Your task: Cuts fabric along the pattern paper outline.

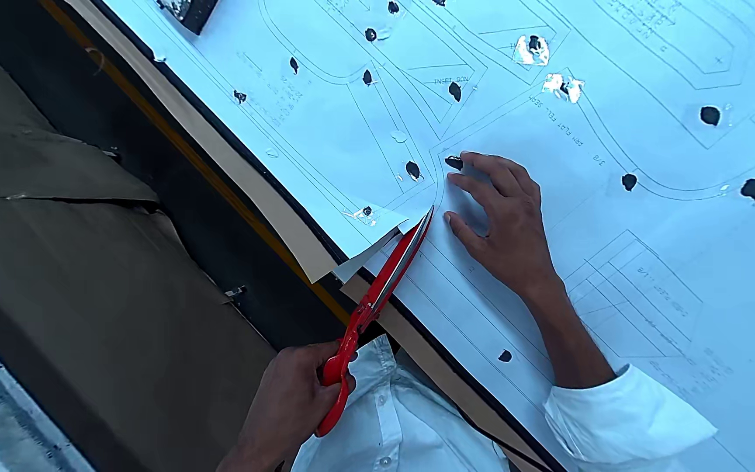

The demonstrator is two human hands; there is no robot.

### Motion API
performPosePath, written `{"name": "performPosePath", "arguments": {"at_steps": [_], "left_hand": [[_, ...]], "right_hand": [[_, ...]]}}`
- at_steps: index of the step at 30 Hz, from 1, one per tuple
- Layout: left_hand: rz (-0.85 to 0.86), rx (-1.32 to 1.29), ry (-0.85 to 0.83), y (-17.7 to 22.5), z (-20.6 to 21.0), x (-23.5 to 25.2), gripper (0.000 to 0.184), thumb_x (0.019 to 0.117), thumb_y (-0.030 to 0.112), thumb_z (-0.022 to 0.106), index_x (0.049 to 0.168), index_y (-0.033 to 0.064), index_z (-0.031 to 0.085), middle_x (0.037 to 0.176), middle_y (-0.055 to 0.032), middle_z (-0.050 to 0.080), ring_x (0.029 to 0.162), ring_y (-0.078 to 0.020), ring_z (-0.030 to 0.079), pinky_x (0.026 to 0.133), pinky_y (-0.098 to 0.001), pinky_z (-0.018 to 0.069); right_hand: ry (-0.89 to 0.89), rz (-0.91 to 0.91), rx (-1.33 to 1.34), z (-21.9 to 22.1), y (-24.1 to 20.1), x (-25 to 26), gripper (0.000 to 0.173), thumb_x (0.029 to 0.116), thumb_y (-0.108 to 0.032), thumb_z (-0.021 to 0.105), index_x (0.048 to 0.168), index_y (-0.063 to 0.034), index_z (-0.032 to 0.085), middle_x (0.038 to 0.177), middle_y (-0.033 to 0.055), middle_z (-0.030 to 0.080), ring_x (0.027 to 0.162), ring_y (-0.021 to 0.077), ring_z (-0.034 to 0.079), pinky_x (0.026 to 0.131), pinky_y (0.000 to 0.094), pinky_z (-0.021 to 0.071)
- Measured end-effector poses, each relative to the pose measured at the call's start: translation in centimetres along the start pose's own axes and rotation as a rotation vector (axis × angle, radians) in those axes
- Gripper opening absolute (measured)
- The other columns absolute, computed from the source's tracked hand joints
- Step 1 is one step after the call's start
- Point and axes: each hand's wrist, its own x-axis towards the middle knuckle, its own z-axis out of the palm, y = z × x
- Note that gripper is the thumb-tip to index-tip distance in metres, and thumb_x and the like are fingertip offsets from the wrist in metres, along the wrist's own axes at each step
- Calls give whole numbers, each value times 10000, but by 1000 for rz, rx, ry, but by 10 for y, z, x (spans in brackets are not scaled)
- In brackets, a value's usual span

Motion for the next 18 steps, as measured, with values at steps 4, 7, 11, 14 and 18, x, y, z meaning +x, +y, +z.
{"name": "performPosePath", "arguments": {"at_steps": [4, 7, 11, 14, 18], "left_hand": [[-22, -50, -52, 1, -3, 2, 288, 780, 249, 691, 1038, 166, 788, 916, 86, 783, 706, -39, 705, 642, -303, 590], [-29, -72, -68, 1, -3, 2, 299, 787, 241, 697, 1061, 160, 785, 934, 89, 783, 716, -29, 700, 648, -284, 581], [-27, -70, -83, 1, -3, 0, 309, 812, 248, 689, 1092, 150, 776, 997, 63, 787, 777, -68, 726, 681, -328, 603], [-32, -26, -64, 6, -5, 2, 314, 795, 281, 687, 1076, 179, 780, 977, 76, 785, 757, -72, 717, 669, -357, 596], [-61, -52, -82, 9, -7, 4, 294, 792, 259, 700, 1065, 184, 775, 973, 91, 785, 748, -62, 718, 676, -351, 598]], "right_hand": [[4, -6, -1, 0, 0, 0, 383, 946, -291, 671, 1295, -136, 703, 1492, 67, 557, 1436, 313, 435, 1152, 568, 297], [-1, -3, -3, 0, 0, 0, 388, 942, -291, 677, 1298, -140, 702, 1494, 61, 556, 1437, 312, 433, 1147, 572, 302], [12, -5, -2, 1, 0, 0, 383, 936, -280, 684, 1291, -139, 706, 1487, 63, 564, 1425, 313, 449, 1141, 569, 317], [11, -6, -3, 1, 0, -1, 379, 937, -277, 683, 1289, -139, 706, 1487, 63, 563, 1427, 314, 447, 1135, 569, 320], [2, -1, 15, 0, -1, 0, 380, 931, -265, 691, 1289, -137, 708, 1490, 69, 560, 1430, 316, 441, 1148, 568, 306]]}}
